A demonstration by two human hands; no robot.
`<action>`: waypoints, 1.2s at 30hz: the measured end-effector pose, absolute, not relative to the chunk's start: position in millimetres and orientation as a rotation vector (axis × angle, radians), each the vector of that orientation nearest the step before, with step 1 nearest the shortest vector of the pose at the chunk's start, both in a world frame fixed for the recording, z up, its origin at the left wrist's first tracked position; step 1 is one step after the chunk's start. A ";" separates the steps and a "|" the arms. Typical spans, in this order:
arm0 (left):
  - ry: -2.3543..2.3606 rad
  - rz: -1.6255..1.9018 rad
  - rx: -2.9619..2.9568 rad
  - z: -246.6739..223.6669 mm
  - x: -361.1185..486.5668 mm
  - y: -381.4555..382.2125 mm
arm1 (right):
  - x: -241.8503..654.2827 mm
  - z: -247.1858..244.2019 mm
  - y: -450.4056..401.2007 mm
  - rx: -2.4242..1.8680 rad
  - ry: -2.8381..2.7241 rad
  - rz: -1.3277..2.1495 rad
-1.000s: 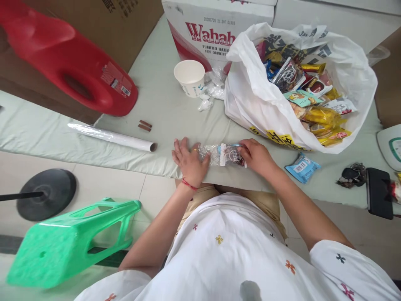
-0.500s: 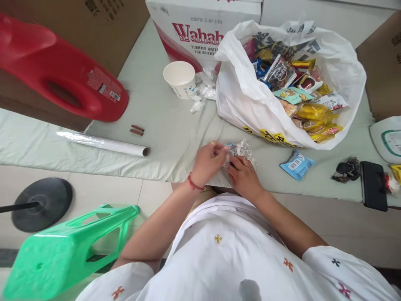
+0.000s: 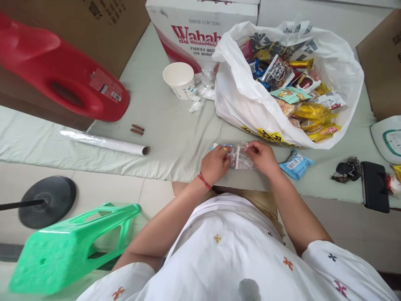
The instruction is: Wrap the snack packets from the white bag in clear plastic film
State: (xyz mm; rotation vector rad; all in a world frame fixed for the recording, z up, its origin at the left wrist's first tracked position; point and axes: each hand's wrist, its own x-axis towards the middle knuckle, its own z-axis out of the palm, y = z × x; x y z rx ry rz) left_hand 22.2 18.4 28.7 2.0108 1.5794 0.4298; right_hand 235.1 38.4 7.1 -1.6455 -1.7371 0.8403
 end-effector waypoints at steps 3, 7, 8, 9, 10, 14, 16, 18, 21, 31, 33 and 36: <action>1.620 0.393 2.036 29.8 26.8 15.8 | 235.5 14.5 32.5 -1.615 -1.530 1.012; 1.675 0.433 2.049 26.1 36.1 13.4 | 207.6 19.7 22.2 -1.595 -1.392 1.169; 1.672 0.469 2.037 24.2 36.2 14.3 | 196.9 19.4 21.2 -1.595 -1.421 1.124; 1.650 0.508 2.004 22.4 34.3 15.9 | 186.5 18.6 20.7 -1.597 -1.471 1.066; 1.593 0.544 1.936 21.2 29.8 18.3 | 177.0 17.5 20.5 -1.599 -1.543 1.005; 1.208 0.575 1.567 26.4 -10.6 29.5 | 154.6 14.1 13.9 -1.562 -1.880 0.755; 1.179 0.618 1.500 34.6 -32.1 33.0 | 148.9 14.2 4.1 -1.557 -2.025 0.634; 1.289 0.766 1.569 42.0 -42.9 35.2 | 143.0 14.8 -7.8 -1.596 -2.163 0.525; 1.225 0.853 1.912 42.3 -36.8 38.0 | 136.6 13.5 -22.9 -1.683 -2.316 0.421; 0.981 0.285 2.464 12.2 -25.3 16.0 | 190.1 12.0 -70.7 -1.243 -2.616 0.525; 1.026 0.271 2.509 11.3 -22.3 12.4 | 202.3 16.2 -76.2 -1.149 -2.588 0.644; 1.101 0.295 2.546 8.7 -18.1 13.8 | 219.8 22.2 -73.4 -1.118 -2.319 0.799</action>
